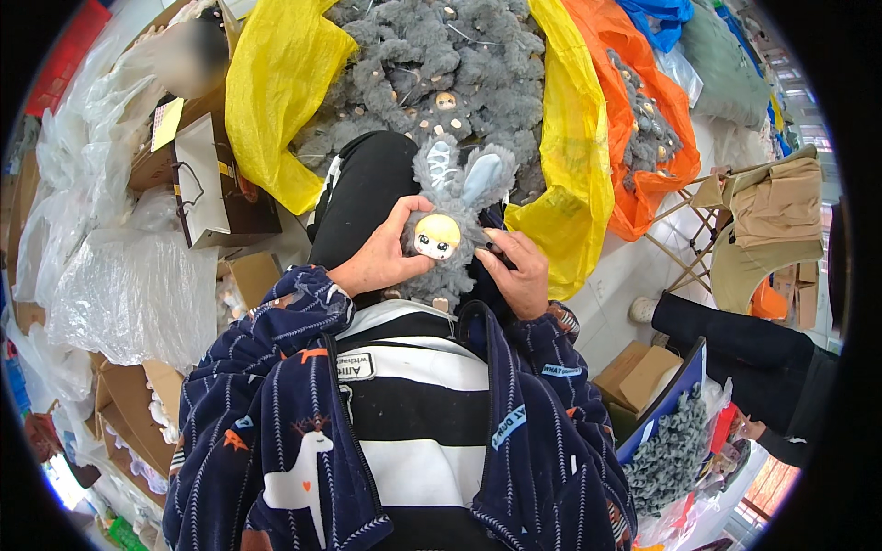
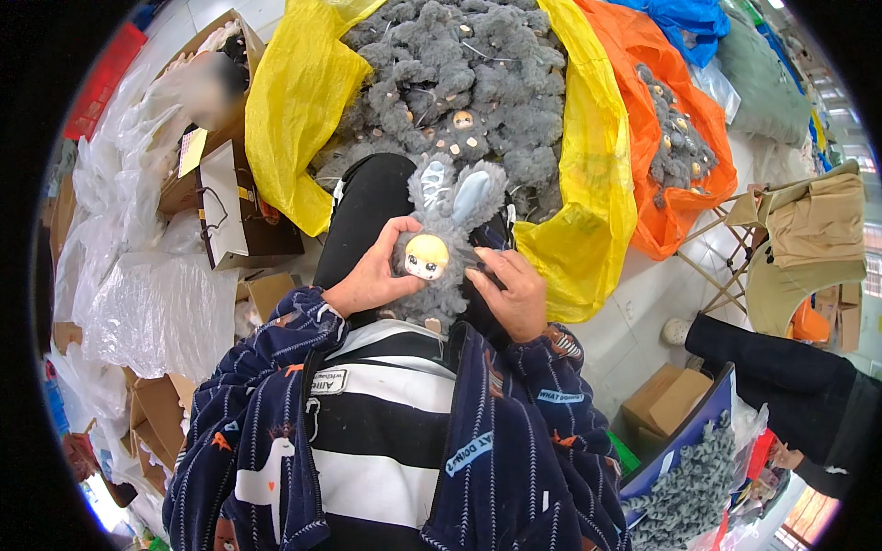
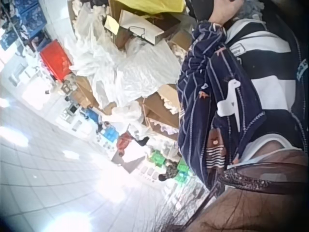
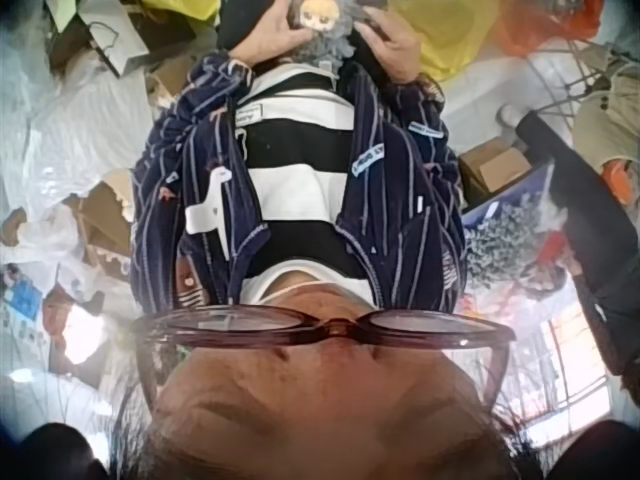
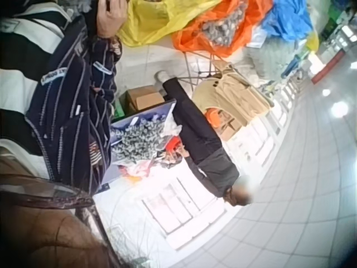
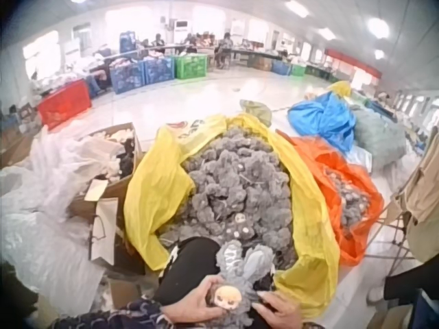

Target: The person sits on the floor and uses scissors to trim the fur of a small gray stuffed toy. They repeatedly pick up the toy, trim its edges, and place it back into a large yellow bag filled with similar toys.

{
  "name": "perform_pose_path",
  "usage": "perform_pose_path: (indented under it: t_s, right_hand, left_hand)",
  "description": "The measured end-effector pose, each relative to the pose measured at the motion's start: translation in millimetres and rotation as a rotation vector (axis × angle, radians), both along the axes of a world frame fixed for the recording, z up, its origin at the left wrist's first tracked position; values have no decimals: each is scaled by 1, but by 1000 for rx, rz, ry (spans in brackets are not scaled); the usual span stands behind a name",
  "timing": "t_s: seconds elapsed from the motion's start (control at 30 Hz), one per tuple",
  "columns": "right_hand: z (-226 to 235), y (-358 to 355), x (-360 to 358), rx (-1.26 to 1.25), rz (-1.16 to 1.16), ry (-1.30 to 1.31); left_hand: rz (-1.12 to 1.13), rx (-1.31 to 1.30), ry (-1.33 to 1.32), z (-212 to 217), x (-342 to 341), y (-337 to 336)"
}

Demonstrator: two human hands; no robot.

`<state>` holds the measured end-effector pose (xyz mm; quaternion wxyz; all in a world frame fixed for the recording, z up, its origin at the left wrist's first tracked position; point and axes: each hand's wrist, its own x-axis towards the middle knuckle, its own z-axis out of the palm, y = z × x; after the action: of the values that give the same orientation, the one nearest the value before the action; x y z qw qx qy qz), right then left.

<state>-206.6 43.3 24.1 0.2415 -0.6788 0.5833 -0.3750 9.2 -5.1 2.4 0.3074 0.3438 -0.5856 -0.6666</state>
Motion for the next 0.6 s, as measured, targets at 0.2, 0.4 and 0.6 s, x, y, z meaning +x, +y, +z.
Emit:
perform_pose_path:
  t_s: [0.2,0.4,0.6]
  right_hand:
    - [-2,-1,-2,4,6,-9]
    - [-2,-3,-3,-4,20,-2]
    - [-2,-3,-3,-7,17,-5]
  left_hand:
    - [2,-19,-16,-2,0,-1]
    - [-3,13,-13,-1,-1,-1]
    - [-8,17,-8,0,-1,-1]
